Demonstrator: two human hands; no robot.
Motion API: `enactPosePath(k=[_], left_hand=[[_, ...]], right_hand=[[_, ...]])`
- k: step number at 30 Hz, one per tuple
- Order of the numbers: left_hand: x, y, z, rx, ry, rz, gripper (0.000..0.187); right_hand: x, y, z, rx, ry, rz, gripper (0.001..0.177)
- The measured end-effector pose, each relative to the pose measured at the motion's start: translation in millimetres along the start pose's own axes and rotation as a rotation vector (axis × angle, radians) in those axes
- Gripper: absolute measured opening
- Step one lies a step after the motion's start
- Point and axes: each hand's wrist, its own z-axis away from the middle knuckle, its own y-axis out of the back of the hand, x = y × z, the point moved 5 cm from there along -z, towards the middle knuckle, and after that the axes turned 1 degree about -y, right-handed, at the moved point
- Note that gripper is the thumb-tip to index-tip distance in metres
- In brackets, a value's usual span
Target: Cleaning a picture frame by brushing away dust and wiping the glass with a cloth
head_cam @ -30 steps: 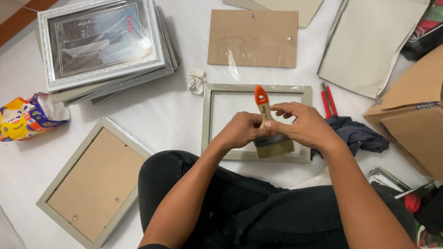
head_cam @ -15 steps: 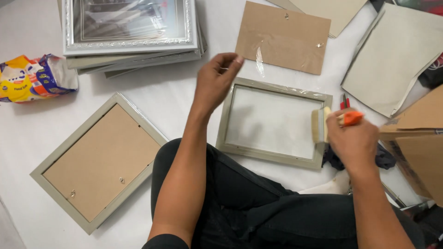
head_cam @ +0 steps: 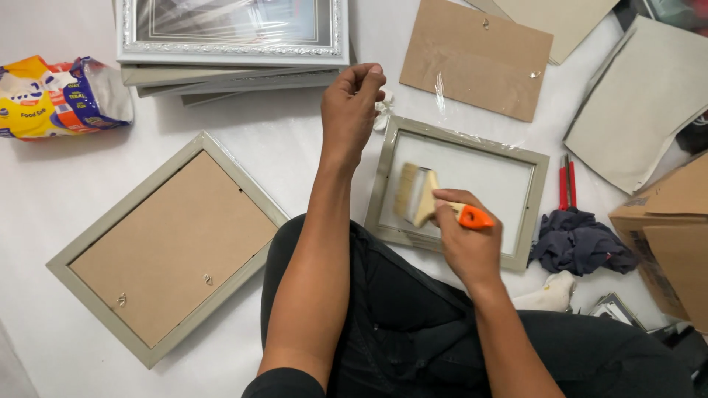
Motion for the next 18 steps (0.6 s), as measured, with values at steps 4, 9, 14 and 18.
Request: enactPosePath(k=[4,9,14,18], left_hand=[[5.9,-2.8,3.5,-0.002,-0.020,0.020,0.036],[7.3,-10.7,7.3,-0.047,-0.004,0.005,0.035],[6.0,-7.7,5.8,-0.033,0.000,0.004,0.031],[11.9,-6.2,9.1,-0.030,0.024,-0.005,0.033]], right_hand=[[8.3,39.1,6.6,0.195,0.123,0.319,0.021],[30.3,4.9,12.9,0.085,-0.097,0.418,0.025],[-2.8,-17.5,13.9,0.087,0.047,0.187,0.021],[-8.3,-23.0,-4.1,-0.102,-0.273,0.097,0.023]])
